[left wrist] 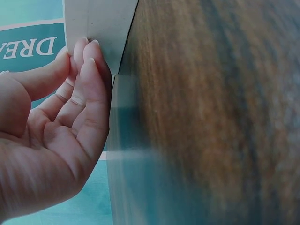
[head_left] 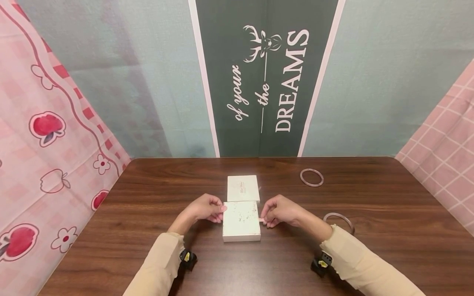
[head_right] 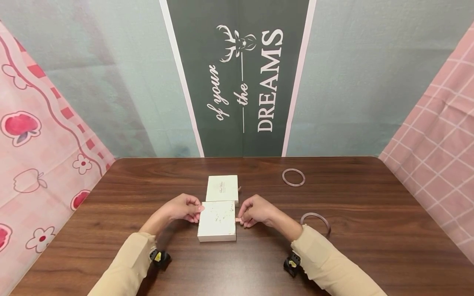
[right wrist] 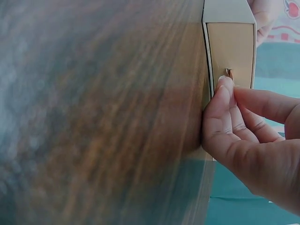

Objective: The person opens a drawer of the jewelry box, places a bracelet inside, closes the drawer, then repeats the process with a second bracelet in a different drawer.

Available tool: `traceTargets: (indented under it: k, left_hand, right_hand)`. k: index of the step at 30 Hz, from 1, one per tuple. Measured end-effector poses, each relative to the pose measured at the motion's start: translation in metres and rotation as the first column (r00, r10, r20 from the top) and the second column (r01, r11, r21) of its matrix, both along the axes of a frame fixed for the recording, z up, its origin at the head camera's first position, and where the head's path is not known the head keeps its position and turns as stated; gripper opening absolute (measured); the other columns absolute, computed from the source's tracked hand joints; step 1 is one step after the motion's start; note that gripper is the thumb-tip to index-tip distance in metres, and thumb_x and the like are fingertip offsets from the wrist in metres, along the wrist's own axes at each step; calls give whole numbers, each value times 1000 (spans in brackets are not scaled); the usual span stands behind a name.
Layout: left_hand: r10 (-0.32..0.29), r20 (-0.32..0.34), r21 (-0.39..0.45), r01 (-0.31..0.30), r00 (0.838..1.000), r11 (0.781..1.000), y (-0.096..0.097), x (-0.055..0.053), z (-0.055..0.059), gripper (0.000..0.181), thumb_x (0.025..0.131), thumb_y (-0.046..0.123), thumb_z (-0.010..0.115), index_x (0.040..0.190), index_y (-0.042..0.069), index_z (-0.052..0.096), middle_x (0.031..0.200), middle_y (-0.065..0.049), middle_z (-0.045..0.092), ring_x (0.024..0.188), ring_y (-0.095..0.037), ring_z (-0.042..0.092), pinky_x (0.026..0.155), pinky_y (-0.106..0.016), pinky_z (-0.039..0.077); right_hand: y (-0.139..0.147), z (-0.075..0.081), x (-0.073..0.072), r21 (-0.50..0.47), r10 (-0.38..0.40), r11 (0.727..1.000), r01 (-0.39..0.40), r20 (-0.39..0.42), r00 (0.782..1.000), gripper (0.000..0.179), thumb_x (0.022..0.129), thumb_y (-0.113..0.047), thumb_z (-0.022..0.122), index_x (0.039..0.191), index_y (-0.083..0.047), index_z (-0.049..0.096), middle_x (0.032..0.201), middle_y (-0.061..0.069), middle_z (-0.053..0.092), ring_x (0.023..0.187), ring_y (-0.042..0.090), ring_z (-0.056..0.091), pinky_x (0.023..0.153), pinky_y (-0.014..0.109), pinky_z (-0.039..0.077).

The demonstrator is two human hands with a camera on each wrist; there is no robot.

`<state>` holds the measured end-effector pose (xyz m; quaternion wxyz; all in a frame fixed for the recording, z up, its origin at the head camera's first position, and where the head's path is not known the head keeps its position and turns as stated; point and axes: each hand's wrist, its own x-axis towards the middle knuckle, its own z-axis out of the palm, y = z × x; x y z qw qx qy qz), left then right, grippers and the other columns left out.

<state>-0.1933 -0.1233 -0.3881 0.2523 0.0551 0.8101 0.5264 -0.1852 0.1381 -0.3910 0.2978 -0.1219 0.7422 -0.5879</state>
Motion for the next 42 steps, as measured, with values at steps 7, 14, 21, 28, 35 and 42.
traceTargets:
  k: [7, 14, 21, 28, 35, 42]
  left_hand:
    - [-5, -2, -9, 5, 1000, 1000, 0, 0, 1, 15, 88, 9, 60, 80, -4, 59, 63, -8, 59, 57, -12, 58, 59, -29, 54]
    - [-1, 3, -21, 1, 1000, 1000, 0, 0, 1, 14, 88, 9, 60, 81, -3, 59, 65, -9, 60, 57, -13, 58, 59, -29, 54]
    - [-8, -2, -18, 8, 1000, 1000, 0, -1, 1, 15, 88, 9, 60, 80, -3, 59, 64, -9, 59, 57, -13, 57, 59, -29, 54]
    - [-9, -12, -26, 9, 1000, 1000, 1, -1, 1, 14, 88, 8, 60, 80, -3, 58, 64, -8, 59, 56, -13, 57, 58, -30, 54]
    - [-7, -14, -30, 7, 1000, 1000, 1, -1, 0, 14, 88, 7, 59, 79, -3, 58, 63, -8, 59, 56, -13, 57, 59, -30, 54]
    - [-14, -10, -24, 14, 1000, 1000, 0, -1, 1, 13, 88, 6, 59, 79, -4, 58, 63, -9, 59, 56, -14, 58, 60, -31, 54]
  right_hand:
    - [-1, 0, 0, 8, 1, 1000, -1, 0, 1000, 7, 76, 17, 53, 82, 17, 57, 66, 14, 60, 55, 15, 57, 54, 27, 53]
    - [-1, 0, 0, 18, 1, 1000, -1, -6, 1000, 8, 76, 17, 53, 82, 16, 58, 66, 14, 60, 55, 15, 57, 54, 27, 53]
    - [-1, 1, 0, 17, 3, 1000, -2, -8, 1000, 8, 76, 17, 52, 82, 17, 57, 66, 15, 61, 55, 15, 57, 54, 26, 53]
    - [-1, 1, 0, 24, 4, 1000, -3, -9, 1000, 8, 76, 16, 53, 82, 17, 58, 66, 14, 61, 55, 15, 57, 54, 27, 53]
    - [0, 1, 1, 24, 1, 1000, -1, -9, 1000, 8, 76, 16, 53, 82, 17, 58, 65, 14, 61, 54, 14, 57, 53, 26, 53]
    - [0, 2, 1, 28, 2, 1000, -2, -9, 1000, 8, 77, 15, 54, 83, 18, 58, 65, 14, 61, 53, 14, 57, 53, 25, 52]
